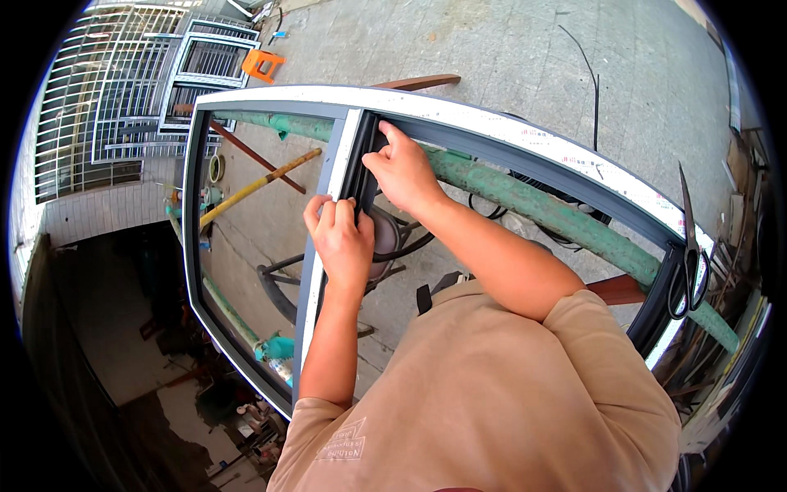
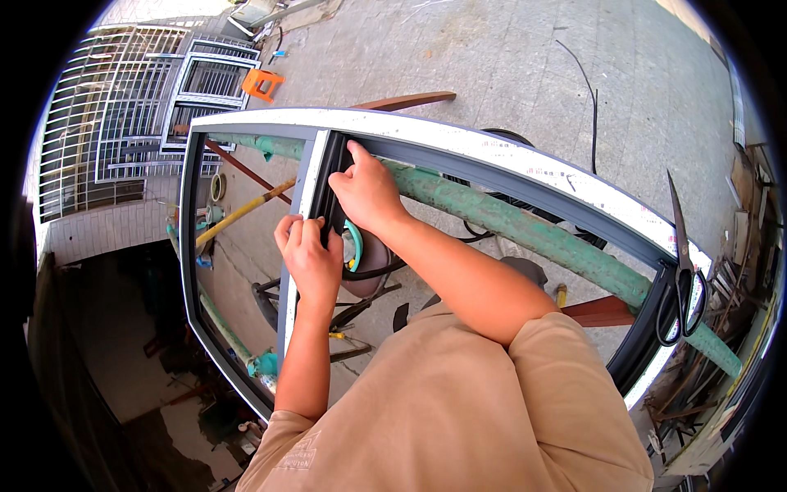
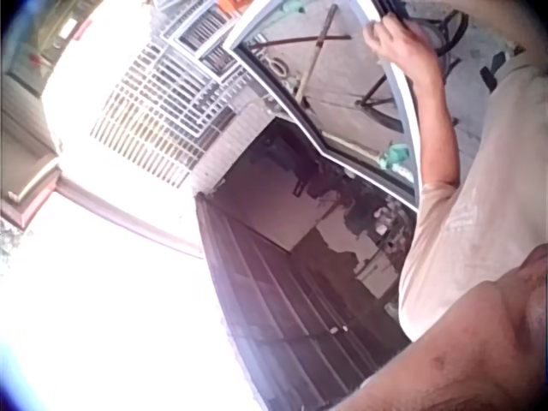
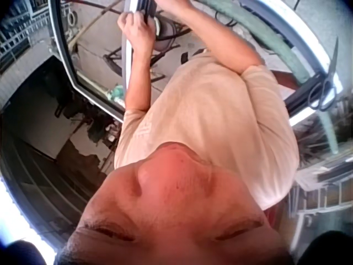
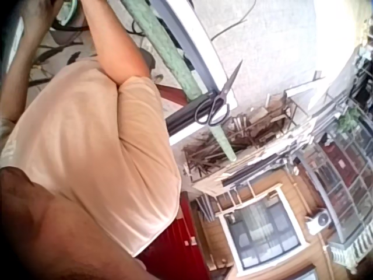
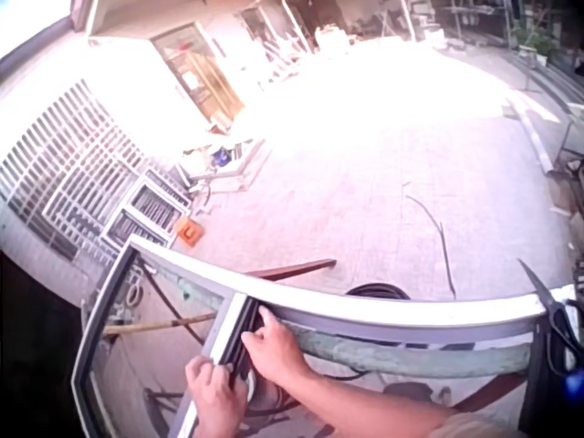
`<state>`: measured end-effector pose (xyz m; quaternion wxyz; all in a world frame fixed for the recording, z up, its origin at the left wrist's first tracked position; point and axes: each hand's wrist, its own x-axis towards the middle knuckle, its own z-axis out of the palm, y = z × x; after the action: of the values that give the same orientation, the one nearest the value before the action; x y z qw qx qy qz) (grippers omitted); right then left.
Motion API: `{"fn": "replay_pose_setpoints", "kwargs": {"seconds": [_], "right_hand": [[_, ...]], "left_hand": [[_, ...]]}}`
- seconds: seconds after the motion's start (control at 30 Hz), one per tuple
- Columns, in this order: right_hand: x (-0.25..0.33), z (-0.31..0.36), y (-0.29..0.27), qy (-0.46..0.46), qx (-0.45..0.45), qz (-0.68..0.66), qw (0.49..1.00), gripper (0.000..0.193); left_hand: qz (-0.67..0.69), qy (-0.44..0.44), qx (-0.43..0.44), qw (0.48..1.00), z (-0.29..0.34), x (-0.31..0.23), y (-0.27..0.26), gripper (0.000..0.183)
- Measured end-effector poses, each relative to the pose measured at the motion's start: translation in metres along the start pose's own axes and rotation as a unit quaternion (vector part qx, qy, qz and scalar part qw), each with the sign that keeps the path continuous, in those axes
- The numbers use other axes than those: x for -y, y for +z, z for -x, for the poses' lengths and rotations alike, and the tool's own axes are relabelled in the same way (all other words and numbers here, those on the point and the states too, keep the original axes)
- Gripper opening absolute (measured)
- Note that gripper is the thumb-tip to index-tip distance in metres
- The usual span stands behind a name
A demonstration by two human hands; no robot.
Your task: The person uses shears to cut a rubber gasket strip and then presses the rubber strip into the frame of a glass door by hand.
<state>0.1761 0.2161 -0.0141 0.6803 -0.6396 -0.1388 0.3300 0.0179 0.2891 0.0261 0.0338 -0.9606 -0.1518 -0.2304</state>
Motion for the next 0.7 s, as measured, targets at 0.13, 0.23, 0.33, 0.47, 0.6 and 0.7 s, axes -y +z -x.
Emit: {"fn": "replay_pose_setpoints", "kwargs": {"seconds": [0.13, 0.23, 0.33, 0.47, 0.6, 0.7], "right_hand": [[-0.001, 0.014, -0.002, -0.006, 0.033, 0.011, 0.999, 0.075], [-0.003, 0.030, 0.005, -0.003, 0.022, 0.039, 0.999, 0.067], [-0.002, 0.039, 0.013, -0.002, 0.013, 0.067, 0.998, 0.058], [-0.007, 0.024, 0.024, -0.036, -0.014, 0.030, 0.999, 0.043], [0.009, 0.009, 0.005, -0.023, 0.027, 0.123, 0.992, 0.038], [0.017, -0.001, -0.004, 0.096, 0.075, 0.126, 0.984, 0.052]], "left_hand": [[0.000, -0.006, -0.005, 1.000, -0.001, -0.004, -0.003, 0.026], [0.008, -0.008, -0.009, 1.000, -0.001, -0.002, -0.001, 0.024], [0.010, -0.011, -0.014, 1.000, -0.001, -0.003, 0.000, 0.022], [0.000, 0.002, -0.006, 1.000, -0.001, -0.001, 0.001, 0.023], [-0.009, 0.000, 0.001, 1.000, -0.001, -0.003, 0.000, 0.021], [-0.009, -0.013, -0.001, 1.000, 0.002, -0.002, -0.001, 0.021]]}}
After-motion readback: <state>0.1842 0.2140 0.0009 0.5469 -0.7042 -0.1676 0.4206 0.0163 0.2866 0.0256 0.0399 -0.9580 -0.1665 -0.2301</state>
